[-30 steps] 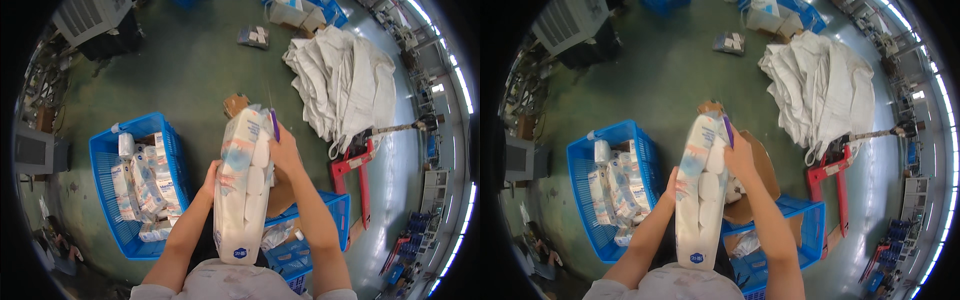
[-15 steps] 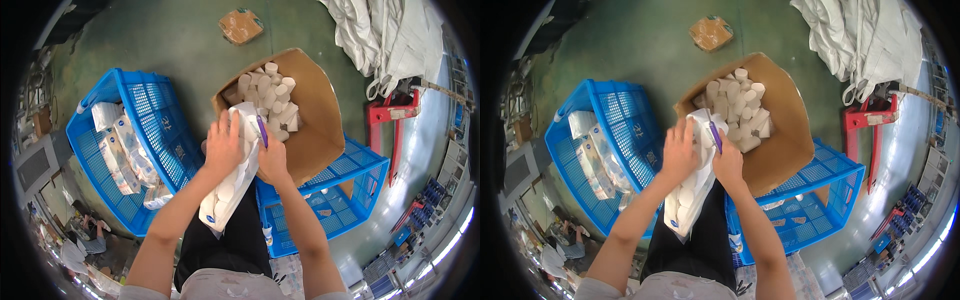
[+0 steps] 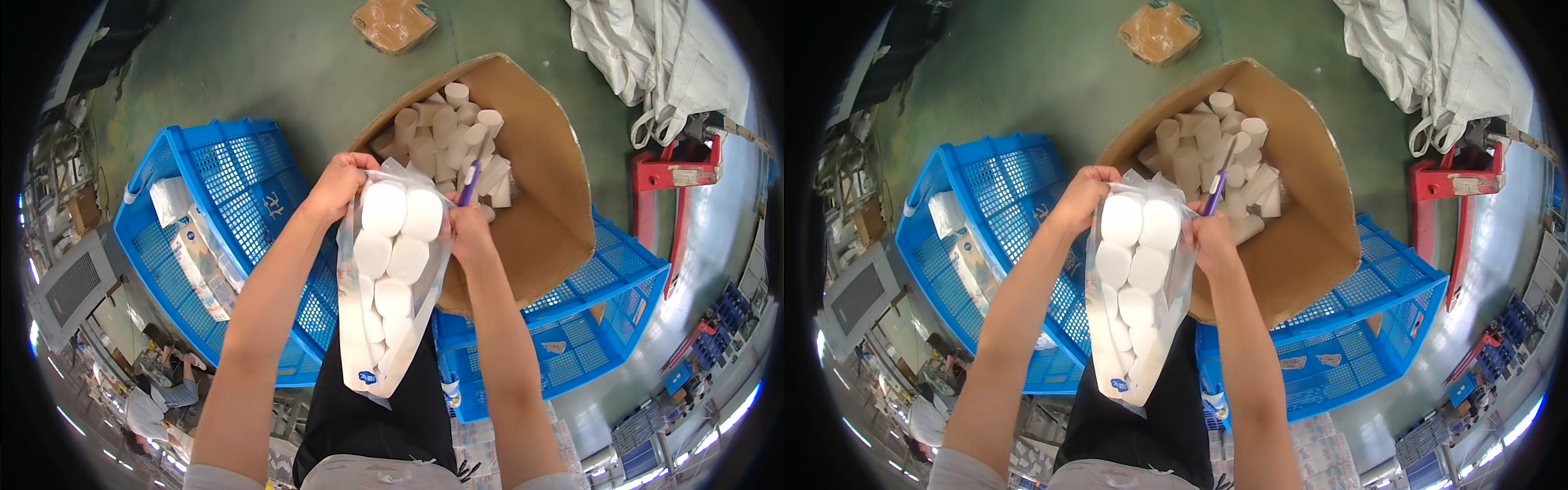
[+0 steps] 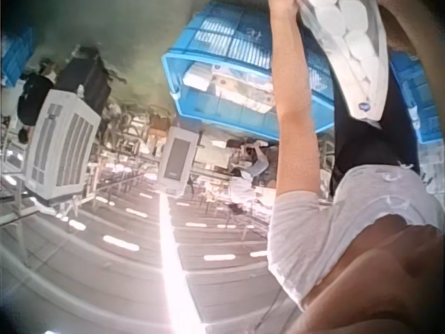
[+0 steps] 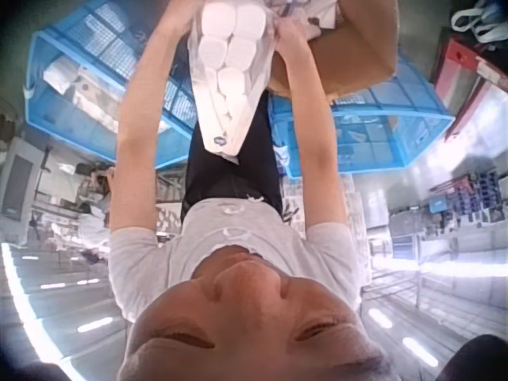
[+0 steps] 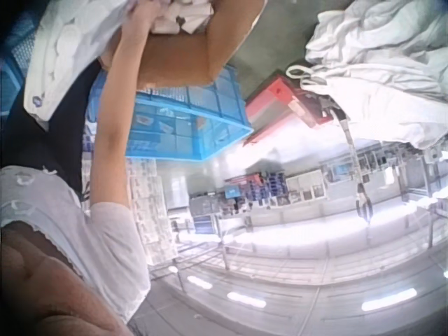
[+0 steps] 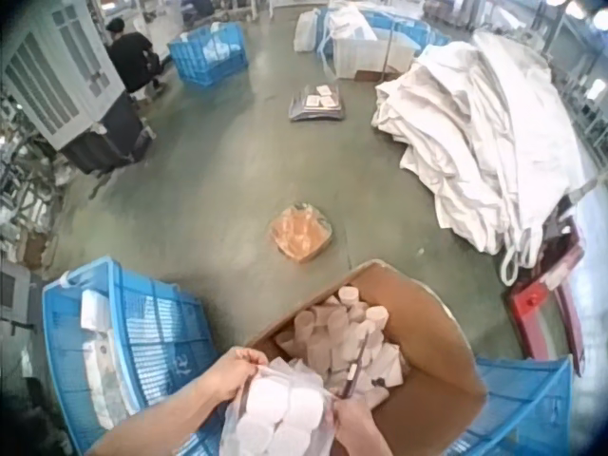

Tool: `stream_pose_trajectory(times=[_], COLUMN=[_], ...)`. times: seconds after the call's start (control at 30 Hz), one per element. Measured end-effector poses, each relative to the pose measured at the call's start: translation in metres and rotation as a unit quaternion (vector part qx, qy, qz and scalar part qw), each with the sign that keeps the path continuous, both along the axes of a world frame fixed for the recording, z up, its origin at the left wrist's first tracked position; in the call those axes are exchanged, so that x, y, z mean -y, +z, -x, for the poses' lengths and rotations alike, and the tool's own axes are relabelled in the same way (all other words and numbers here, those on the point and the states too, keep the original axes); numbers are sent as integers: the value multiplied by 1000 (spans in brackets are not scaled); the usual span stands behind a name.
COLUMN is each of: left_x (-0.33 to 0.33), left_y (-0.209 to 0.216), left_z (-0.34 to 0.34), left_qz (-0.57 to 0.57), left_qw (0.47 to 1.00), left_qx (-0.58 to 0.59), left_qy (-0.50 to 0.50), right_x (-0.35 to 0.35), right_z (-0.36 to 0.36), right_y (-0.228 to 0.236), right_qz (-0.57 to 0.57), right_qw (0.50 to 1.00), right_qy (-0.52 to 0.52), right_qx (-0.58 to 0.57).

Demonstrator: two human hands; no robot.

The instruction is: The person takes plastic-wrapped bundles of paper rolls from a blue bin, uses a purple utility knife to cut open the packaging, and places the individual rolls into a cardboard box.

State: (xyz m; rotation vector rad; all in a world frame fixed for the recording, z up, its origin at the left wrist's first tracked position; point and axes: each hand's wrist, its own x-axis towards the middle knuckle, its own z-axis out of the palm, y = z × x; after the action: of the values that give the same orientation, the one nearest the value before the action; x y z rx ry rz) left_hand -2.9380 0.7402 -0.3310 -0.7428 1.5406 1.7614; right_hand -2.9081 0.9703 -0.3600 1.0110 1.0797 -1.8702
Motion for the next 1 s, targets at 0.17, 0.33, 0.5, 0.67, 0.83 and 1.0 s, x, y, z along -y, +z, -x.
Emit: stream_pose_trajectory(times=[0.17, 0.33, 0.5, 0.67, 0.83, 1.0], left_x=[-14, -26, -39, -20, -23, -45], left_y=[-11, 55, 109, 108, 133, 134], left_z=[-69, -165, -218, -253, -232, -230], left_qz=[179, 135, 207, 101, -42, -88], left_qw=[976, 982, 945, 950, 928, 921], left_qx=[-43, 98, 174, 290, 310, 280], left_qy=[-119, -85, -186, -55, 200, 256], right_x=[18, -4, -36, -15, -13, -28], right_z=[-38, -108, -179, -179, -175, -173], right_y=[-36, 33, 95, 155, 166, 171], right_qz=[-157, -231, -157, -73, -14, 169], right_qw=[987, 957, 943, 937, 962, 932], right_qy=[-20, 158, 265, 230, 50, -129], right_qx=[32, -75, 122, 252, 267, 292])
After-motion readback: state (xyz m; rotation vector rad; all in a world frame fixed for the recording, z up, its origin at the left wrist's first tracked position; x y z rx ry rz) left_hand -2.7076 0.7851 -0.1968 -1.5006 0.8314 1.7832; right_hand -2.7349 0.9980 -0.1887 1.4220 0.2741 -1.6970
